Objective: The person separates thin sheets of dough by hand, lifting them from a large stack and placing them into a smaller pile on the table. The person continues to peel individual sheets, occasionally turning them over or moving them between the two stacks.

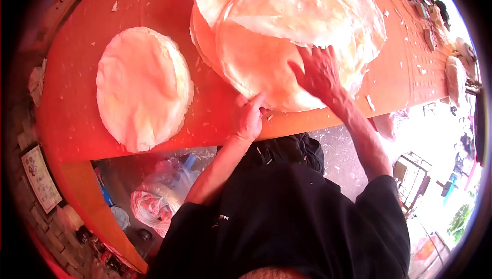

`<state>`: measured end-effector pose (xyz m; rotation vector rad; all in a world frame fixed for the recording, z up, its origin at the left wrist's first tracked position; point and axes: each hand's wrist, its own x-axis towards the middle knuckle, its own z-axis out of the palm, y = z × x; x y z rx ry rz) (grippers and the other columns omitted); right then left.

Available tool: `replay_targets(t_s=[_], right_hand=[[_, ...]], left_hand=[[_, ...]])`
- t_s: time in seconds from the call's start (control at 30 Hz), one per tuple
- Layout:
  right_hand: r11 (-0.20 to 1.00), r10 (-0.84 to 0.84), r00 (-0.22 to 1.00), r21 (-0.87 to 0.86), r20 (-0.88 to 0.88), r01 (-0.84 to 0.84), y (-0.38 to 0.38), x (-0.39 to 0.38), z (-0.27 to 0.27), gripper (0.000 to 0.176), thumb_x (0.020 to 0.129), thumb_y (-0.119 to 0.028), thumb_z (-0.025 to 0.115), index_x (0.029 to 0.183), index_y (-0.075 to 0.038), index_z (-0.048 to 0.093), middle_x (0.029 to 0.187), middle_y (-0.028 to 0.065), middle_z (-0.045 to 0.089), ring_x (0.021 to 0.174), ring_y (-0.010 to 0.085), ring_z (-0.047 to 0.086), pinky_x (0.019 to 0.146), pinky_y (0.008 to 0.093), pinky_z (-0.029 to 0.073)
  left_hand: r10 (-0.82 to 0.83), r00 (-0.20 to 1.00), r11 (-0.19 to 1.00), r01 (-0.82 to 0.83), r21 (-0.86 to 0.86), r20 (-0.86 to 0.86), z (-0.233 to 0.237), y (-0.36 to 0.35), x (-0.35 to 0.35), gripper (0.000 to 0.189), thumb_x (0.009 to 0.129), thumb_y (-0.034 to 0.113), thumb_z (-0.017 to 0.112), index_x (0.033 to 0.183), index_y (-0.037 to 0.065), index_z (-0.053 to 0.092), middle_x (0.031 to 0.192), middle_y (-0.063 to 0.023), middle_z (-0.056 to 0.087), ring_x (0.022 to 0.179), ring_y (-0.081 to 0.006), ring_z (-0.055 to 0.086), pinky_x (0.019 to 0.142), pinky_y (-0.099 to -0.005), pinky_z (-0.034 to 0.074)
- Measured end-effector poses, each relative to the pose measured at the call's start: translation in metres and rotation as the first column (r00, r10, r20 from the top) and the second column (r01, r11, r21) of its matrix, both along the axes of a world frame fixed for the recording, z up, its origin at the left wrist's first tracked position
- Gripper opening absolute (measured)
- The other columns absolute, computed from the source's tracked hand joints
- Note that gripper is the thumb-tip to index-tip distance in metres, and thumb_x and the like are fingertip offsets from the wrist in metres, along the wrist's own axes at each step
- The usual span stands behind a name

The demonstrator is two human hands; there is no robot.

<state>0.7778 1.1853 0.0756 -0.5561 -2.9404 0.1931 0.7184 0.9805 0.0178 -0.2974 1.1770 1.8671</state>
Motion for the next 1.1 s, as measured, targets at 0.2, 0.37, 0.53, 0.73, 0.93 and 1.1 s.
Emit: replay_targets(t_s=[0.2,0.37,0.53,0.73,0.93,1.1], right_hand=[[0.985,-0.146,0.964,0.06,-0.221,0.163,0.043,-0.081,-0.026,0.055,0.087,-0.051,0.058,0.126,-0.012,0.057,0.109,0.0221,0.061,0.103,0.0404,0.055,0.085,0.0504,0.045],[0.936,-0.199,0.975,-0.275,0.098,0.219,0.028,-0.117,0.01,0.069,0.083,-0.068,0.051,0.121,-0.011,0.061,0.098,0.0279,0.063,0.099,0.0431,0.059,0.084,0.051,0.047],[0.915,0.096,0.988,-0.402,0.123,-0.039,-0.042,-0.114,0.069,0.064,0.078,-0.051,0.067,0.101,0.009,0.059,0.084,0.0305,0.064,0.087,0.0435,0.065,0.076,0.0474,0.051],[0.895,0.114,0.974,-0.445,0.197,-0.015,-0.006,-0.087,0.111,0.044,0.075,-0.015,0.066,0.117,-0.003,0.061,0.111,0.0205,0.062,0.112,0.0345,0.056,0.095,0.0401,0.046],[0.542,0.149,0.987,-0.829,-0.066,-0.137,0.049,-0.039,0.189,0.036,0.087,-0.011,0.06,0.122,-0.001,0.058,0.116,0.0128,0.063,0.104,0.0249,0.062,0.091,0.0357,0.051],[0.237,-0.266,0.949,-0.966,-0.168,-0.105,0.106,-0.018,0.162,0.032,0.089,-0.012,0.057,0.118,0.005,0.059,0.104,0.0121,0.068,0.09,0.0217,0.068,0.087,0.0327,0.053]], left_hand=[[-0.012,0.999,0.995,0.009,-0.095,-0.035,0.002,0.004,0.002,0.004,0.089,0.007,0.062,0.093,0.006,0.063,0.089,-0.0042,0.066,0.075,-0.0119,0.064,0.064,-0.0283,0.052],[-0.057,0.925,0.988,-0.001,-0.153,-0.376,0.021,0.013,0.008,0.016,0.088,0.014,0.063,0.08,0.001,0.059,0.07,-0.0021,0.058,0.063,-0.0114,0.056,0.058,-0.0289,0.047],[-0.506,-0.365,0.859,-0.297,-0.417,-0.781,0.02,0.019,0.014,0.012,0.083,0.009,0.056,0.078,-0.001,0.057,0.067,-0.0115,0.057,0.055,-0.0293,0.056,0.049,-0.0363,0.044],[-0.605,-0.069,0.789,0.085,-0.609,-0.793,0.071,0.035,0.01,0.053,0.081,0.012,0.06,0.128,-0.007,0.048,0.083,-0.018,0.059,0.072,-0.0297,0.062,0.061,-0.0392,0.05],[-0.133,0.713,0.991,0.099,-0.089,-0.688,0.057,-0.009,-0.026,0.055,0.093,0.024,0.06,0.138,0.0,0.039,0.116,-0.0107,0.057,0.108,-0.021,0.058,0.093,-0.0335,0.046],[0.289,0.954,0.89,-0.237,0.388,-0.081,0.04,-0.044,-0.09,0.031,0.096,0.028,0.056,0.121,0.01,0.056,0.119,-0.0019,0.06,0.108,-0.018,0.057,0.094,-0.0389,0.047]])
